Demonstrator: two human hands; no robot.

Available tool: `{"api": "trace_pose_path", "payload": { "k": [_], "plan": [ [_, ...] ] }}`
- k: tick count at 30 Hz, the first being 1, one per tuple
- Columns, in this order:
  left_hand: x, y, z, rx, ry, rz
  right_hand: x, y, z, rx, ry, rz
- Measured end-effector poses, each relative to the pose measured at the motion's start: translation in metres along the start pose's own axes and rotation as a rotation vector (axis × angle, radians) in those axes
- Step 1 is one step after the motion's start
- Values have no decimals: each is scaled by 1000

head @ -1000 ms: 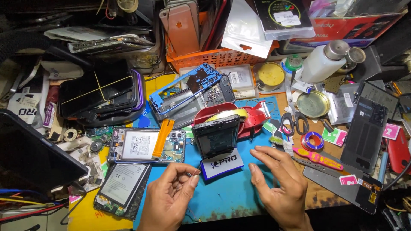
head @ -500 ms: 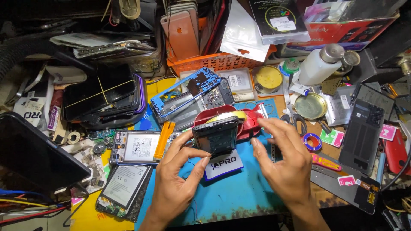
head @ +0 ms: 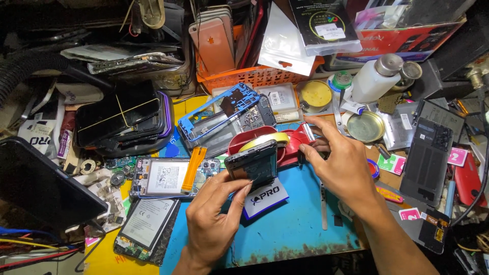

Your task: A person is repairing a mobile phone by inspecting a circuit board and using a heat gun on the phone's internal assembly.

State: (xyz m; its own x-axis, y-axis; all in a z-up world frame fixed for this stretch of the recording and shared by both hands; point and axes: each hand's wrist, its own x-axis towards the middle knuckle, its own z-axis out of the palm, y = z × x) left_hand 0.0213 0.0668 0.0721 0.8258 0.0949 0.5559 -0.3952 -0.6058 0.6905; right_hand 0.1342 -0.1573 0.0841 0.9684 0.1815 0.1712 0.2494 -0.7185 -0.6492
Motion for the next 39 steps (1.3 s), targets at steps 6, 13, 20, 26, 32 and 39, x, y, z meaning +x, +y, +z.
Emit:
{"api": "trace_pose_path", "payload": {
  "k": [6,13,20,26,32,39],
  "plan": [
    [-9,-2,1,38,-5,46,13,-6,-4,44,-62,17],
    [-21,-11,4,100,-14,113,26,-2,-3,104,-131,-61],
    [-19,-11,-1,88,-26,108,24,2,1,118,-131,-69],
    [-15,-7,-1,57,6,59,15,9,2,-45,-139,-45],
    [-24,-16,0,88,-6,26,-5,5,-3,-88,19,-242],
    [-27,-16,0,73,-15,-20,-42,-24,1,15,211,-358]
  ]
}}
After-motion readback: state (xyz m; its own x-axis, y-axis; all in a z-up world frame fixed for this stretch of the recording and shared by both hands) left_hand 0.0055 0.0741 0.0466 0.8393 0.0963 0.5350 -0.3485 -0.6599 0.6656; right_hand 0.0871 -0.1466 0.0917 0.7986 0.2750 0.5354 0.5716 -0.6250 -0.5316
